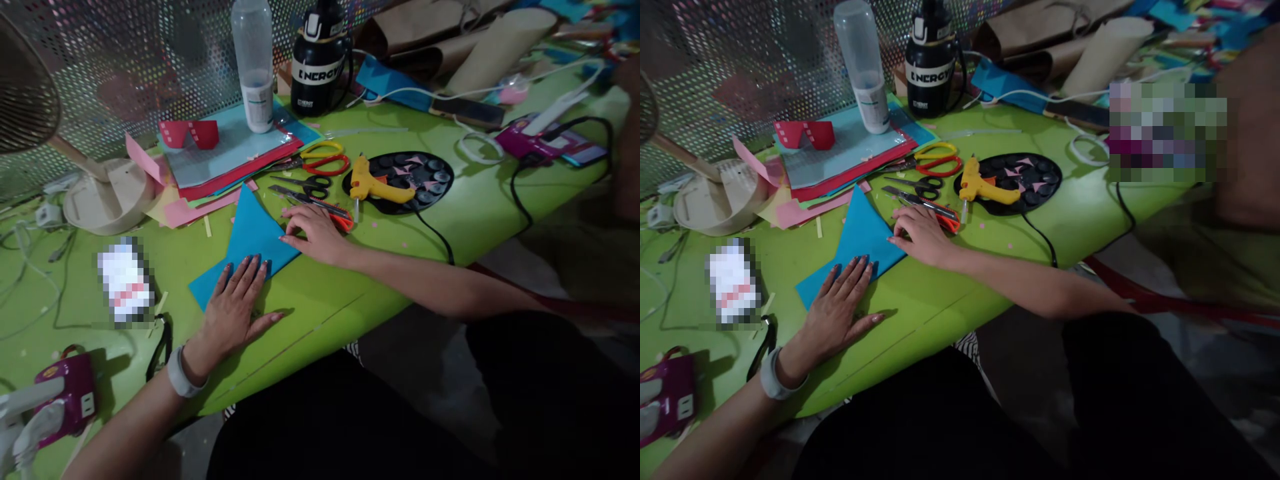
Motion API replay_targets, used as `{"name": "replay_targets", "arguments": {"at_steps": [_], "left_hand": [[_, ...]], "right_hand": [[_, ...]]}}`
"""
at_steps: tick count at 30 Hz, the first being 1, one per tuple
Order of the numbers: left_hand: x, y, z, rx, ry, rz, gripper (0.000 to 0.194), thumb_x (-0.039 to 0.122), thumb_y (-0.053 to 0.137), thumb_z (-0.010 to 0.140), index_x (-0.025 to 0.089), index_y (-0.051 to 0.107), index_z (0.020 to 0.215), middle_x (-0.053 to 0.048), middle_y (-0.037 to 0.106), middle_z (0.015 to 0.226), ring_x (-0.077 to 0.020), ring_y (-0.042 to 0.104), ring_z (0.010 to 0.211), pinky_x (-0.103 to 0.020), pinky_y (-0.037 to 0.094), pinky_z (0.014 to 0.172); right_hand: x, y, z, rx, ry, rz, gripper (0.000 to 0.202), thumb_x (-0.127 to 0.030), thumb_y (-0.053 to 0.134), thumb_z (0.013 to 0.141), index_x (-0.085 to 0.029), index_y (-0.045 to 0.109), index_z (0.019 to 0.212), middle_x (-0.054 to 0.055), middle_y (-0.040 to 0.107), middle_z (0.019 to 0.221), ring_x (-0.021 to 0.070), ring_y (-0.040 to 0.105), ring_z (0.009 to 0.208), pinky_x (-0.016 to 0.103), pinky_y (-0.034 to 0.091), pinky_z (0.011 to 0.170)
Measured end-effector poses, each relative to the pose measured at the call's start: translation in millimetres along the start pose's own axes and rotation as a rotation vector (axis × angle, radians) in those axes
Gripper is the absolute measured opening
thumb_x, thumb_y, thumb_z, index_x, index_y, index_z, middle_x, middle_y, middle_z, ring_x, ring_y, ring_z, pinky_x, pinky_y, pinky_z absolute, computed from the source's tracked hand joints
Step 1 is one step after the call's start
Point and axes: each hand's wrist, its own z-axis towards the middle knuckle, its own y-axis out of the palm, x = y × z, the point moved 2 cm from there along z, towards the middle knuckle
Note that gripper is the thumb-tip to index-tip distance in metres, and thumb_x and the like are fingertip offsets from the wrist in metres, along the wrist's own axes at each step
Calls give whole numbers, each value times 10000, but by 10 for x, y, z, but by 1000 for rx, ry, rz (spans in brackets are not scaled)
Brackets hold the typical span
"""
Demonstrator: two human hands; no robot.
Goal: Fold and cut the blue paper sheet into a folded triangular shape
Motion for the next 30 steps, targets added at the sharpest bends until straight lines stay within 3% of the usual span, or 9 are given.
{"name": "replay_targets", "arguments": {"at_steps": [5, 10, 24, 28, 30], "left_hand": [[3, -10, 2, -21, -5, 3, 807, 633, 445, 924, 229, 177, 1569, -125, 233, 1619, -306, 188, 1498, -527, 168, 1208], [-2, -1, -6, 8, -10, -7, 818, 634, 459, 917, 265, 142, 1575, -109, 228, 1623, -316, 218, 1488, -537, 149, 1206], [9, -6, -5, 22, -4, 22, 776, 643, 464, 911, 235, 273, 1543, -138, 292, 1596, -304, 222, 1489, -533, 162, 1204], [8, -9, -1, 14, -8, 23, 763, 650, 460, 908, 218, 325, 1522, -153, 303, 1589, -311, 230, 1486, -544, 175, 1200], [5, -2, -3, 16, -7, 27, 766, 652, 458, 907, 210, 329, 1520, -161, 314, 1583, -313, 230, 1486, -550, 184, 1197]], "right_hand": [[-6, 19, 12, -10, 7, -14, 113, -309, 649, 885, -215, 608, 837, 84, 619, 1268, 288, 518, 1215, 485, 346, 1003], [-13, 18, 20, -4, 13, -17, 130, -313, 633, 896, -219, 597, 814, 83, 619, 1255, 291, 530, 1201, 495, 354, 1000], [5, 48, 6, 10, -19, -55, 108, -311, 626, 898, -213, 600, 861, 100, 621, 1242, 292, 539, 1188, 481, 370, 997], [-52, -15, -13, 60, -37, -68, 183, -359, 551, 946, -209, 629, 1015, 116, 633, 1257, 295, 542, 1215, 493, 393, 1007], [-161, -24, -93, 45, -167, -114, 319, -415, 471, 982, -200, 616, 1169, 122, 596, 1348, 290, 468, 1326, 519, 336, 1085]]}}
